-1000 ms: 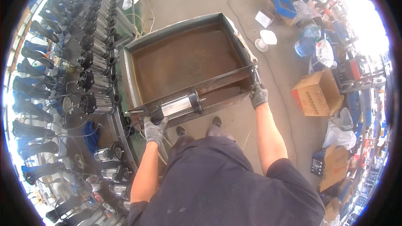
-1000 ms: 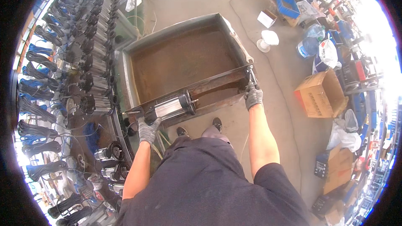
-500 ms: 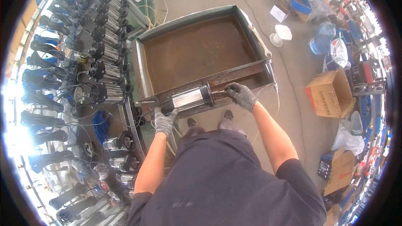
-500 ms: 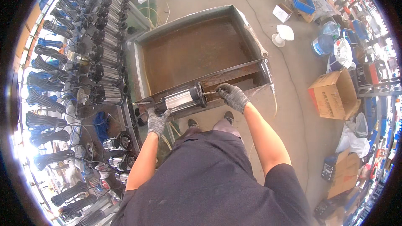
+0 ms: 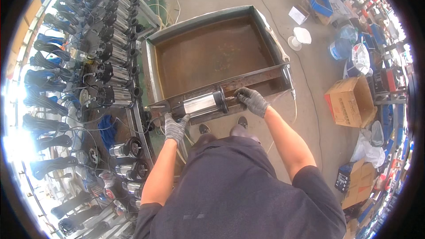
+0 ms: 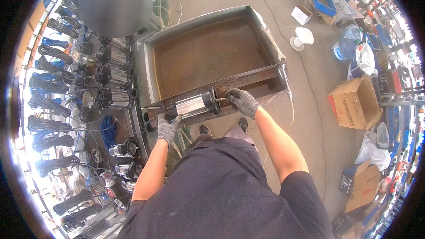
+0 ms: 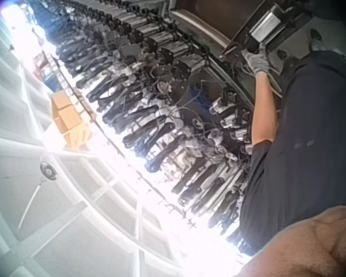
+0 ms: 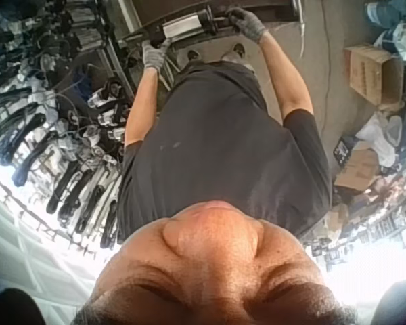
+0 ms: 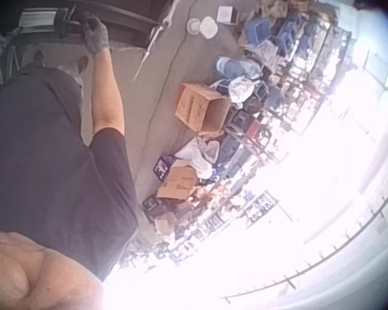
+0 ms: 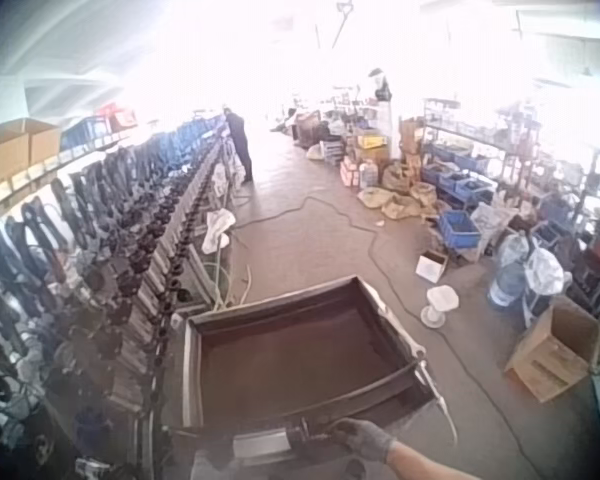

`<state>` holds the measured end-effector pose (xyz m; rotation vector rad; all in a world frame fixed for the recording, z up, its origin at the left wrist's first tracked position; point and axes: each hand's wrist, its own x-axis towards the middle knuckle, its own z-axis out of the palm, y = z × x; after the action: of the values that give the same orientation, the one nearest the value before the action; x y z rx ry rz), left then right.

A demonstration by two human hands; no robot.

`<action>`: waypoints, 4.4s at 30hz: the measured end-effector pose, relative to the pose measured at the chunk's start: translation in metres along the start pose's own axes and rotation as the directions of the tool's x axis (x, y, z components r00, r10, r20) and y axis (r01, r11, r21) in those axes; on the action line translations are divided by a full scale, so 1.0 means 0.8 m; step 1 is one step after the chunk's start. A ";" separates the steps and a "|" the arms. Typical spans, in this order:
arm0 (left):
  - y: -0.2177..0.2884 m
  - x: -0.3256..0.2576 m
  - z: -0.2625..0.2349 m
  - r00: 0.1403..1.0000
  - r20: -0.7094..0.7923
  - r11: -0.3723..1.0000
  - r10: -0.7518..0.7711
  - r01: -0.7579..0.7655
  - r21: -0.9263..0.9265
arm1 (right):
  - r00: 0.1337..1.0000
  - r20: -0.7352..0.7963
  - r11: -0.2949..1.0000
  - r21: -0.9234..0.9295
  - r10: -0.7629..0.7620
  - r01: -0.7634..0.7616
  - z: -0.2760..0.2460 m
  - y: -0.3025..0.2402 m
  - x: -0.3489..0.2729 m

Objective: Inspecting or testing submersible pumps by dipping them into a tank of industrial liquid.

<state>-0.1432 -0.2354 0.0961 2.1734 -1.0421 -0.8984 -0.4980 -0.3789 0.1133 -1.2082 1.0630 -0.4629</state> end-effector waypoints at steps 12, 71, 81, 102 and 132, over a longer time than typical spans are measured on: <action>-0.004 0.006 -0.005 1.000 0.008 0.991 0.022 -0.023 0.130 | 0.993 -0.099 0.661 -0.749 -0.059 -0.035 0.006 0.014 0.019; 0.052 -0.018 -0.018 0.986 0.061 0.959 -0.156 0.136 0.250 | 0.944 0.058 0.918 0.221 0.325 -0.330 -0.006 0.020 0.031; 0.019 -0.008 0.004 0.994 -0.010 0.929 -0.110 0.106 0.355 | 0.898 0.307 0.914 0.157 0.315 -0.374 -0.020 -0.016 0.024; 0.013 -0.004 -0.001 0.999 -0.017 0.978 -0.028 0.030 0.207 | 0.531 0.439 0.122 -0.676 -0.725 0.727 -0.029 0.010 0.032; 0.012 -0.005 -0.005 1.000 -0.018 0.984 -0.012 0.015 0.176 | 0.766 0.370 0.098 -0.868 -0.526 0.487 -0.027 0.049 0.030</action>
<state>-0.1465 -0.2363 0.1063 2.3312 -1.1381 -0.8188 -0.5139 -0.3953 0.0686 -2.7707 0.8710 -0.3451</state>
